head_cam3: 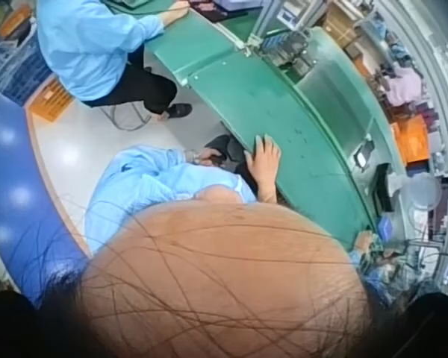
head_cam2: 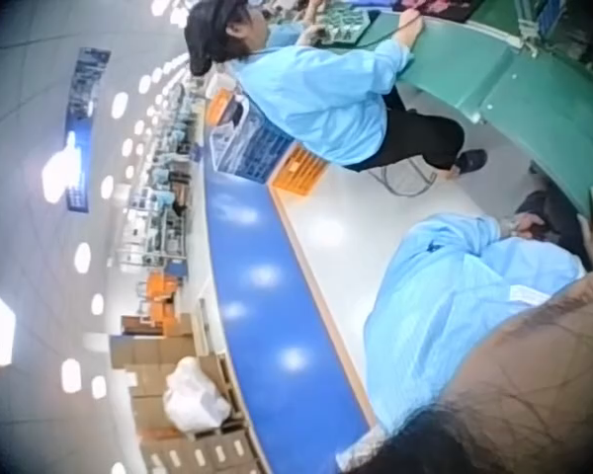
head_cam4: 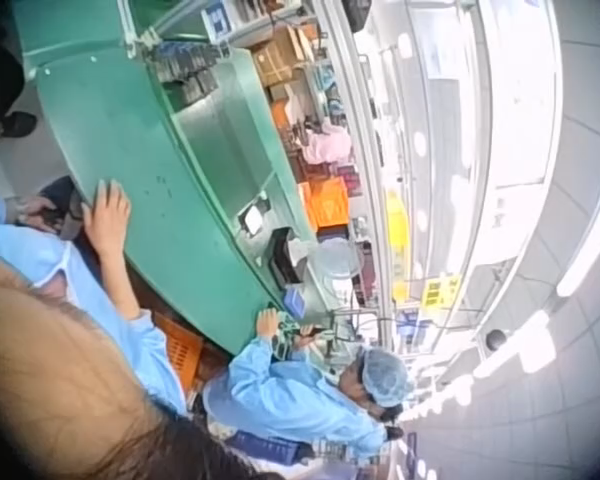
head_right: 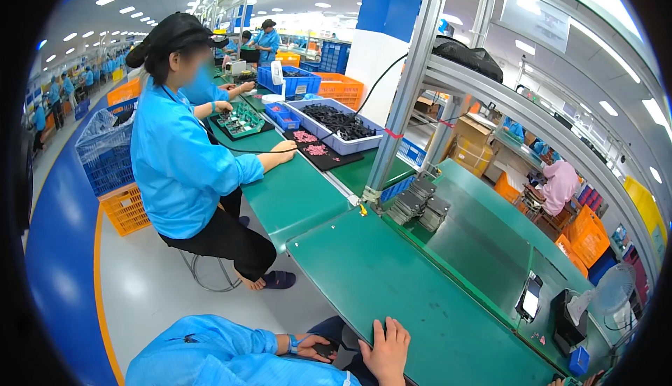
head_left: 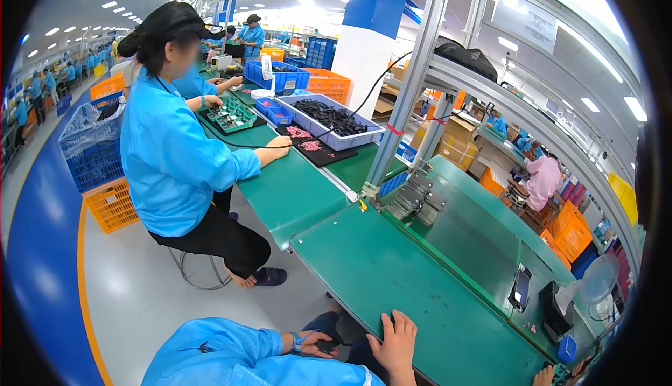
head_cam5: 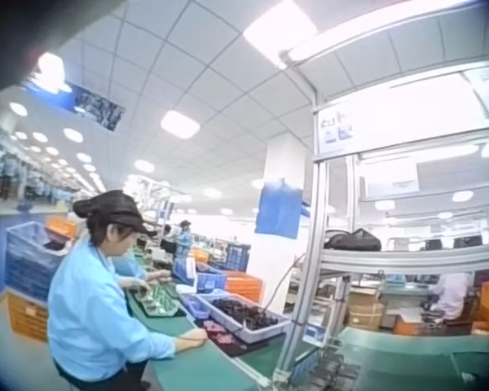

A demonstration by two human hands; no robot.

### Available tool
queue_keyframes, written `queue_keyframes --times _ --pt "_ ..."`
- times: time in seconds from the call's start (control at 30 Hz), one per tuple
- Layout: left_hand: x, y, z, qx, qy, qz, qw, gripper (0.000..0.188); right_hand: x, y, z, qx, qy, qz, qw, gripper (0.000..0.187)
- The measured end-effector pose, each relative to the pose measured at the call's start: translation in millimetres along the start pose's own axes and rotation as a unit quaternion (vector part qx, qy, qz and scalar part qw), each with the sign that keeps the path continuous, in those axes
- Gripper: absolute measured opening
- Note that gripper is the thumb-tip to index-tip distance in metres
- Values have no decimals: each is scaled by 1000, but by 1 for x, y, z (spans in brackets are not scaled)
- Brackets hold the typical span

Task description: The person assembles electronic components onto circuit boards by hand, taking components from a plastic tray and placing them onto circuit boards on a conveyor belt.

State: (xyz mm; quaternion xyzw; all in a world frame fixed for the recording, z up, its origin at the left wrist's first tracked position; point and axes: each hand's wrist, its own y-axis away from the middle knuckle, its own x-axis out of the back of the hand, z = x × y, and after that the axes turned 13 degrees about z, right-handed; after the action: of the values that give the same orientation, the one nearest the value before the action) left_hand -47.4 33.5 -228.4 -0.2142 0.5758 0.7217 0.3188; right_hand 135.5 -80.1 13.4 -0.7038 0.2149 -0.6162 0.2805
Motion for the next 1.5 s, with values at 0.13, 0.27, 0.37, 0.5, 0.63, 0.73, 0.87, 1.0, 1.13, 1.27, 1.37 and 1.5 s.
queue_keyframes --times 0.13,0.27,0.37,0.5,0.63,0.73,0.87,1.0,1.13,1.27,1.37,1.5 --pt "-4 -5 2 23 9 -2 1000 43 1 -1 3 -2 -2 6 1000 61" --pt "-8 0 3 3 -20 -21 1000 43 2 -1 3 -3 -2 6 1000 61" --pt "5 -2 -2 45 23 -143 988 44 5 0 -2 0 -10 5 1000 59" --pt "-13 15 -3 41 30 -107 993 45 7 2 -2 -3 -9 14 1000 60" --pt "-21 19 -4 23 20 -30 999 46 8 4 -2 -3 -7 17 1000 60" --pt "-21 20 -2 32 20 -41 998 47 8 4 -3 -1 -7 15 1000 60" --pt "-31 17 0 22 22 -32 999 47 6 4 -2 1 -8 22 1000 59" --pt "-30 11 -4 23 11 -83 996 45 5 6 -3 2 -2 19 1000 60" --pt "-26 6 -3 22 4 -65 998 45 4 5 -4 6 -8 24 1000 60" --pt "-15 -2 -5 51 43 -84 994 45 6 6 -5 1 -17 21 1000 61" --pt "-33 22 -5 55 61 -10 997 47 10 6 -5 -6 -16 24 1000 61" --pt "-37 26 -8 31 44 24 998 50 12 5 -6 -6 -13 25 1000 61"
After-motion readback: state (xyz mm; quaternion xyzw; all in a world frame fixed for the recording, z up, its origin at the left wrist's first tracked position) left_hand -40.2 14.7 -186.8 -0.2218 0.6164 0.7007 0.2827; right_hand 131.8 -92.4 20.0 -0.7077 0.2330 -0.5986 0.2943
